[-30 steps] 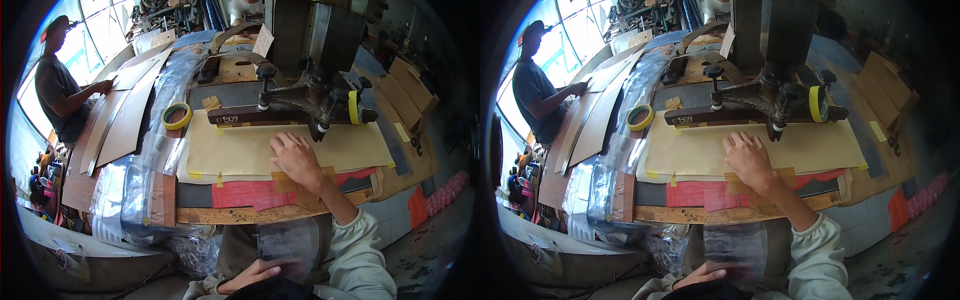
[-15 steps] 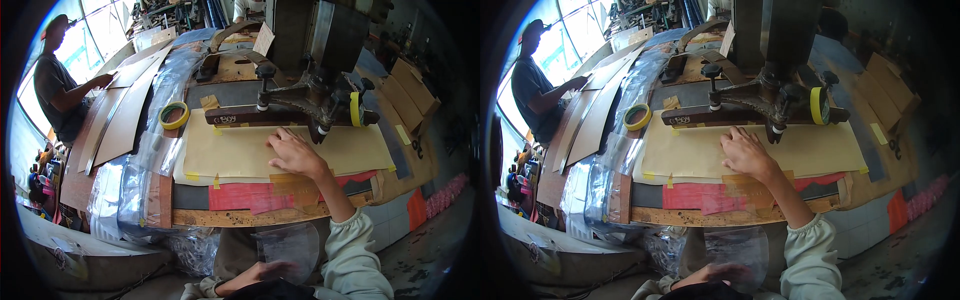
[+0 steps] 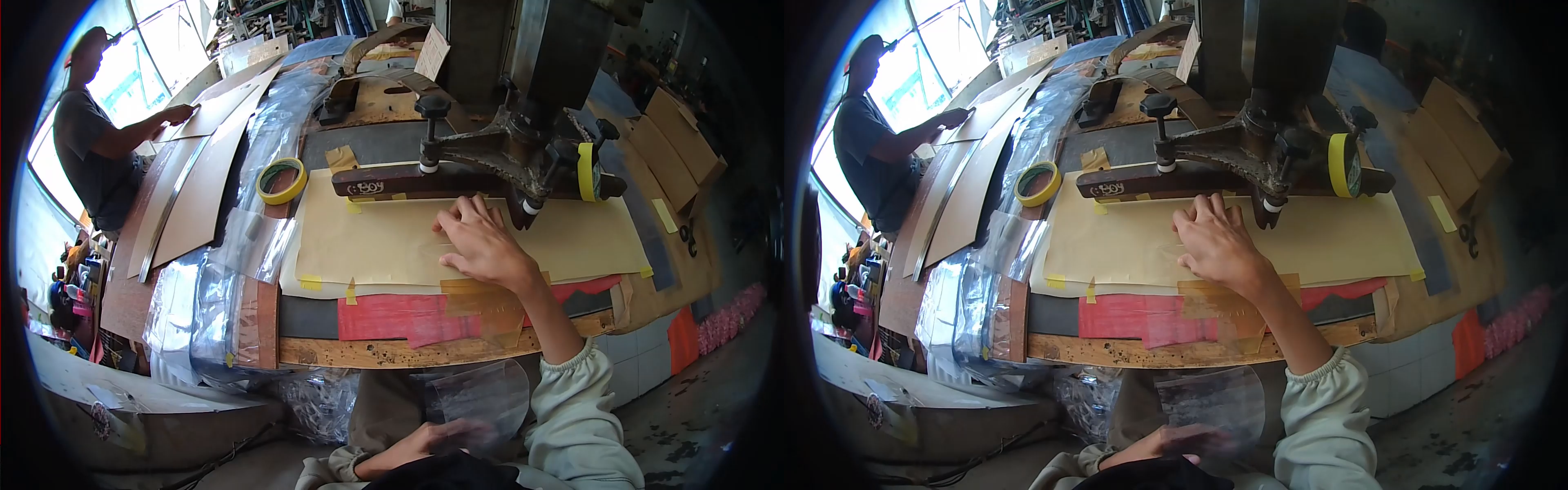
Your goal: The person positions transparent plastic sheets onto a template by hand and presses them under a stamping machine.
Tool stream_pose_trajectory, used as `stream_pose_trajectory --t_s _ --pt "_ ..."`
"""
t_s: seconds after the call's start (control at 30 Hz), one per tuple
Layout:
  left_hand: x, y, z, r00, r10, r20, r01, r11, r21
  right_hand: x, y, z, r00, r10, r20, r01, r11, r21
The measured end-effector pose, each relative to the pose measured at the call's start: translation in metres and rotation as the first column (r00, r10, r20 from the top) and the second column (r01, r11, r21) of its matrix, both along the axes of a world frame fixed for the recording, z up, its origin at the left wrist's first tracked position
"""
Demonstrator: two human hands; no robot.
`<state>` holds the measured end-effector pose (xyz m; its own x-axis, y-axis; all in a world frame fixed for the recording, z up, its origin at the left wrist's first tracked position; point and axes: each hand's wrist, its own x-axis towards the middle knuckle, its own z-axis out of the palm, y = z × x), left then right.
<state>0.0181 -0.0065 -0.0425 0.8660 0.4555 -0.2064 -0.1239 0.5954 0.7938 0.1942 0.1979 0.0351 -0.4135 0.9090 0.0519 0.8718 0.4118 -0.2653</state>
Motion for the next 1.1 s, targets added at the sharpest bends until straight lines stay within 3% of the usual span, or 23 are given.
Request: stream_pose_trajectory --t_s 0.13,0.17,0.27,0.53,0.77,0.87,0.97,1.1 --pt "0.001 0.001 -0.002 1.0 -0.006 0.005 0.006 1.0 0.02 -0.001 -0.001 0.001 0.999 -0.013 -0.047 0.011 0.999 -0.036" --pt "0.001 0.001 -0.004 1.0 -0.014 0.001 0.014 0.999 0.036 -0.002 -0.002 -0.001 0.998 -0.007 -0.057 0.009 0.999 0.037" --pt "-0.003 0.006 -0.005 0.999 0.0 -0.053 0.017 0.947 0.32 -0.004 -0.007 -0.008 0.999 -0.008 -0.046 0.018 0.972 0.236" --pt "-0.008 0.01 -0.001 0.995 -0.002 -0.1 0.035 0.946 0.322 -0.013 -0.017 -0.004 0.996 -0.019 0.084 -0.031 0.834 0.551" --pt "-0.009 0.019 0.006 0.985 -0.141 -0.097 0.156 0.974 0.162 -0.015 -0.03 -0.015 0.996 0.061 0.064 -0.082 0.91 0.407" --pt "-0.009 0.016 0.005 0.99 -0.116 -0.08 0.128 0.979 0.161 -0.014 -0.038 -0.005 0.996 0.075 -0.058 -0.056 0.959 0.277" --pt "-0.011 0.015 -0.008 0.989 -0.117 -0.087 0.132 0.972 0.195 -0.017 -0.051 0.005 0.998 0.037 -0.055 -0.034 0.998 0.061" --pt "-0.01 0.018 -0.011 0.988 -0.111 -0.11 0.134 0.964 0.228 -0.026 -0.076 -0.012 0.996 0.046 0.071 -0.054 0.991 0.125"
